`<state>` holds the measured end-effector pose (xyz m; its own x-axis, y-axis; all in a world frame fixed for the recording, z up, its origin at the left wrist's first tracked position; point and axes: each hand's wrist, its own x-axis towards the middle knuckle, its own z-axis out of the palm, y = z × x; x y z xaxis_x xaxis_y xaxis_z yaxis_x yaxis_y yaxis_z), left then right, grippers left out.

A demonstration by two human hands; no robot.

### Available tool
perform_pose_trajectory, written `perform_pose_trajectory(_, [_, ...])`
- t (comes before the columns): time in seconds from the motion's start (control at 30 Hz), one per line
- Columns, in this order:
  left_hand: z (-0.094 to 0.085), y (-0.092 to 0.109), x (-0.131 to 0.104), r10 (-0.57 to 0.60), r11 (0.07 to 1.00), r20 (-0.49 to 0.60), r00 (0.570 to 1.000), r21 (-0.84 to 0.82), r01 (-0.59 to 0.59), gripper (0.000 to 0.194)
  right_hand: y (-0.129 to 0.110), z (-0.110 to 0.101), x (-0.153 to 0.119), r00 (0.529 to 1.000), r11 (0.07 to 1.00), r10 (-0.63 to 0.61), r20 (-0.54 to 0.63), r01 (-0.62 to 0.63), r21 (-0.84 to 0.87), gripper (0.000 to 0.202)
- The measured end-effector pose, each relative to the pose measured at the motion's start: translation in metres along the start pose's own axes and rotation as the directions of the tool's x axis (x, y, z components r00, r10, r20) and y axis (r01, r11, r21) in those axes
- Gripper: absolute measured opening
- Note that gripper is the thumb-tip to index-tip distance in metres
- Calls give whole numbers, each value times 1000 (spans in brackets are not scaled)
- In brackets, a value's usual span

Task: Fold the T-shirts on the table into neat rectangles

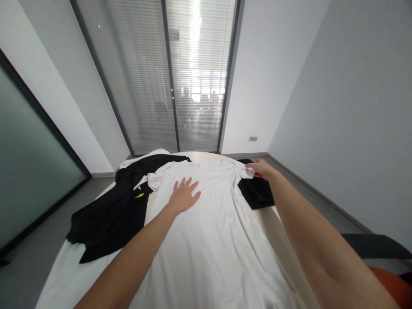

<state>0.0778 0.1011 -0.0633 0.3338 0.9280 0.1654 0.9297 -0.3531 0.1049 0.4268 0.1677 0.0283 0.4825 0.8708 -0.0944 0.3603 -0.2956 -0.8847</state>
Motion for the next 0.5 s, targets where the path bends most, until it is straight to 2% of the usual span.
perform_pose_trajectory(0.07, [0,0,0,-5,1000,4,1000,0,5,60,-9,4,-10,990,999,-26,139,21,31,75])
perform_pose_trajectory(0.13, [-1,0,0,-4,1000,3,1000,1,4,60,-23,7,-17,950,991,-109,291,82,104,72])
perform_pose_trajectory(0.2, [-2,1,-1,1,1000,6,1000,1,-1,60,-38,9,-18,922,975,-195,334,145,168,67])
perform_pose_trajectory(0.3, [-2,0,-1,4,1000,10,1000,-2,-4,60,-51,8,-7,935,946,-308,174,280,165,66])
perform_pose_trajectory(0.37, [-2,0,-1,0,1000,8,1000,-6,0,60,-49,3,7,931,932,-363,29,362,18,66])
perform_pose_trajectory(0.43, [0,-1,0,-2,1000,6,1000,-13,2,60,-38,-7,19,925,910,-370,-81,344,-231,62])
perform_pose_trajectory(0.5, [1,-2,0,1,1000,5,1000,-20,-1,60,-20,-16,28,933,897,-337,-123,278,-344,58])
